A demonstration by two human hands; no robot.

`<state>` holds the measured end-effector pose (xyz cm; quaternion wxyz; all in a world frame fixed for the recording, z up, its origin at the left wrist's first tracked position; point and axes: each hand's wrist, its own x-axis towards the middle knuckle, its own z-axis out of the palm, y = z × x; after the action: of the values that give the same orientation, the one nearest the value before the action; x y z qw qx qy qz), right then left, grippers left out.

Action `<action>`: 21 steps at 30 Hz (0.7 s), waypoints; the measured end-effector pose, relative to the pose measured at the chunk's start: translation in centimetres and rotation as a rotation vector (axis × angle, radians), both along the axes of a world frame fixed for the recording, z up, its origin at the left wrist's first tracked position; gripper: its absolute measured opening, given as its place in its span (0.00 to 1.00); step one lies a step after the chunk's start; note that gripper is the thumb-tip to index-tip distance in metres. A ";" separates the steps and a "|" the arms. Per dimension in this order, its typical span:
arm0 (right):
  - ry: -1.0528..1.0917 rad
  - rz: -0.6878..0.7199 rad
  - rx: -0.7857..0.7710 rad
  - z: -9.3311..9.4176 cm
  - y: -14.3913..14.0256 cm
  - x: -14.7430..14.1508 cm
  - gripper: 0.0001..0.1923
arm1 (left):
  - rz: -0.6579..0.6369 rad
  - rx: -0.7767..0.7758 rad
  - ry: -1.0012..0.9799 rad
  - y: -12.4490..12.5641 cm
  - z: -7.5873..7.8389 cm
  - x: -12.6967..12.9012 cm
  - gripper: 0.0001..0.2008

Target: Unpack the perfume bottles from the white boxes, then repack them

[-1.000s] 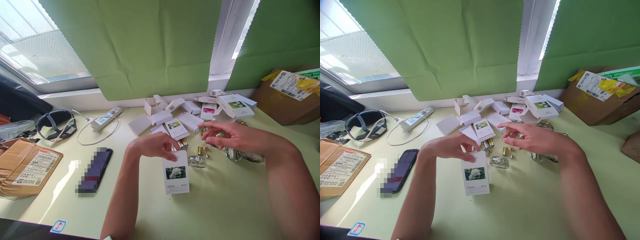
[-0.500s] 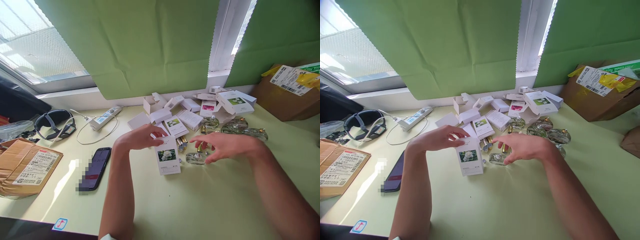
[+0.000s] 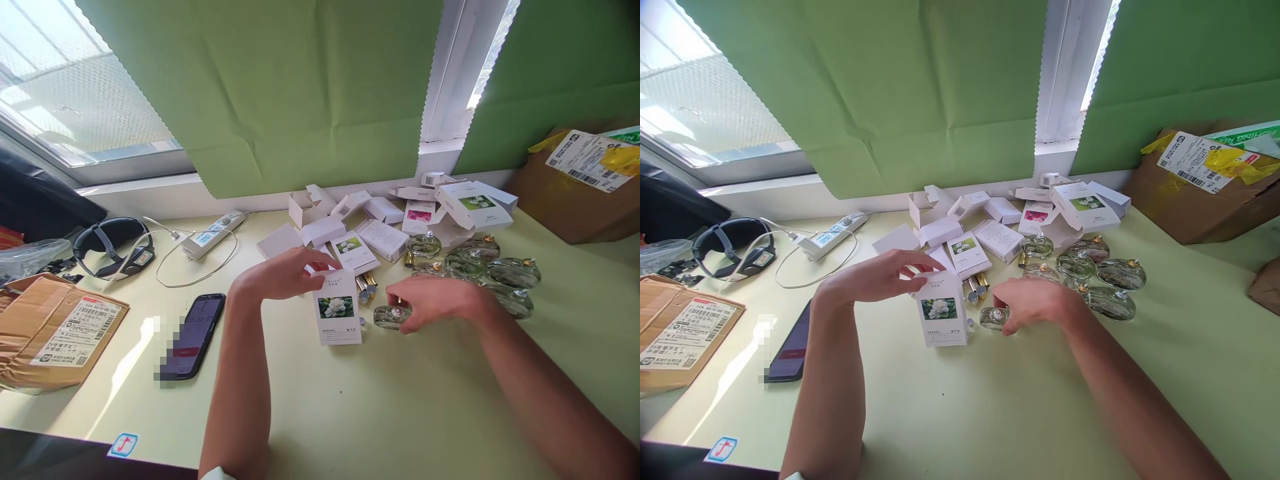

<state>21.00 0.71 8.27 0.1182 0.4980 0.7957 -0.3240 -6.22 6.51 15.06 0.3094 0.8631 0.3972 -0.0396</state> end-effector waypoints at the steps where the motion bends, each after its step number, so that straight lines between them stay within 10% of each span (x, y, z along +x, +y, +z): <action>1: 0.003 0.004 0.001 0.0 0.0 0.1 0.19 | -0.007 -0.010 0.006 0.0 0.0 0.0 0.20; 14: 0.006 0.052 0.015 1.1 -0.3 0.2 0.10 | 0.076 -0.173 0.206 1.5 -1.7 0.2 0.23; 21: 0.044 -0.007 0.024 2.0 -1.0 1.8 0.09 | 0.019 0.064 0.161 0.3 -1.9 1.9 0.19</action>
<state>22.76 -0.25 10.30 0.0938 0.4949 0.8001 -0.3258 -4.34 6.79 13.21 0.2491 0.8628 0.4299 -0.0935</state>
